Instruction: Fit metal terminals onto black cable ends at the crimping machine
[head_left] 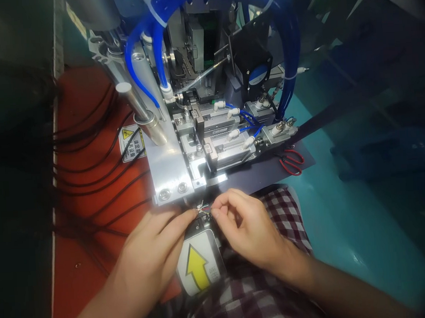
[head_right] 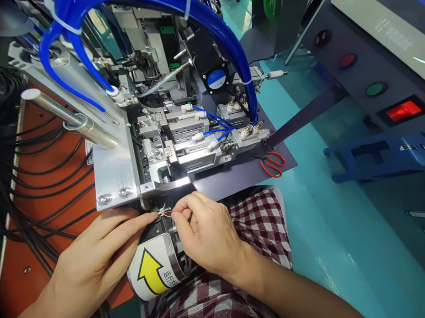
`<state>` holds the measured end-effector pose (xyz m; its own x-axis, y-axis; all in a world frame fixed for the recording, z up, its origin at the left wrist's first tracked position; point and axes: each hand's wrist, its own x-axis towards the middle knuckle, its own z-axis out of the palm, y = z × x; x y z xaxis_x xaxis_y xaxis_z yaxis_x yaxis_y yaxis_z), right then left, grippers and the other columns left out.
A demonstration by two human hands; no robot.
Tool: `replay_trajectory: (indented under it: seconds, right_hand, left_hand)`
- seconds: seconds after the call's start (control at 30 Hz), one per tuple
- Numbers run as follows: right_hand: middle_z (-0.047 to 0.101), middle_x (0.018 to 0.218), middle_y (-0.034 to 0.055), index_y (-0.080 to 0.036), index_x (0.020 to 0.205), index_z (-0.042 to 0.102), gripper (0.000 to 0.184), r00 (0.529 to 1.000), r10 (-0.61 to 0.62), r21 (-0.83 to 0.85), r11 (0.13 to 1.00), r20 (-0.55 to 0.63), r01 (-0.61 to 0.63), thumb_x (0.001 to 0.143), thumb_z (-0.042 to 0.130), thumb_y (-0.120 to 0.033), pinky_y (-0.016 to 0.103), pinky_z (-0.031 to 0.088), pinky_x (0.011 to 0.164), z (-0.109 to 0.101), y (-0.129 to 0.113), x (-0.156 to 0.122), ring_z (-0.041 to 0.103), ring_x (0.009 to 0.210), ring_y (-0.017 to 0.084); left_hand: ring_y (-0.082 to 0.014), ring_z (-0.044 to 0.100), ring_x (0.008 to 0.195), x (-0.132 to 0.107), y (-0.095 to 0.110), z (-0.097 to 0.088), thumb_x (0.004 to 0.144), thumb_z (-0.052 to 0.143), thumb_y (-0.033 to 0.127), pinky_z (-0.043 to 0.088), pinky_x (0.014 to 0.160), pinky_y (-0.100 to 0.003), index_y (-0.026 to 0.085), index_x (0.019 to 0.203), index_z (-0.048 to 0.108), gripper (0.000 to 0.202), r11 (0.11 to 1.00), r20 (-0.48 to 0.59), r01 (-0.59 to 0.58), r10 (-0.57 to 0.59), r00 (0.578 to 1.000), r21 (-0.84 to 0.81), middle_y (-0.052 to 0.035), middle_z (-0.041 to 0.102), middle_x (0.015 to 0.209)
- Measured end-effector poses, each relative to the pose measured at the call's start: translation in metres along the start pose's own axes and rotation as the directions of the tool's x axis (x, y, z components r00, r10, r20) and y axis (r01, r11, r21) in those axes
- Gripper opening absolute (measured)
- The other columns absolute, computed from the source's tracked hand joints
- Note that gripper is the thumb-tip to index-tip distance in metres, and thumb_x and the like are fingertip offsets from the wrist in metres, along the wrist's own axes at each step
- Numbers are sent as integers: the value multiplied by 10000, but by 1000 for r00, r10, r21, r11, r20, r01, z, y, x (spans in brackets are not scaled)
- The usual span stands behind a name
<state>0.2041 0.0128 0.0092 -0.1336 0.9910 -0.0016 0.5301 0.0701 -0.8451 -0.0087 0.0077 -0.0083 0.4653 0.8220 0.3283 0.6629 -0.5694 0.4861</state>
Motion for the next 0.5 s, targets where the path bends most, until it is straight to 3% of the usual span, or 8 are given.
replay_trajectory:
  seconds: [0.13,0.37,0.5]
  right_hand:
    - [610,712,-8,-191,810,641,69,999,-38,-5,999,2,38,877,628,-180,247,428,558,5,2,-3,567,601,118]
    - [611,729,18,-160,819,612,150,967,-256,-141,956,17,256,943,528,-167,272,418,609,3,1,5,554,623,130]
    - [601,772,24,-158,849,596,144,977,-209,-130,968,45,214,954,497,-161,272,417,622,3,2,8,554,647,134]
  left_hand:
    - [-150,627,810,1,1,1,978,476,217,521,745,-240,248,1227,636,298,1000,0,-10,10,1000,1,-29,662,961]
    - [-145,622,819,2,2,-1,975,484,195,510,766,-231,217,1185,644,265,999,-21,-37,37,999,-3,-30,653,966]
    - [-143,609,829,2,1,-2,982,471,186,501,762,-226,207,1203,626,271,999,-10,-48,48,999,8,-31,632,972]
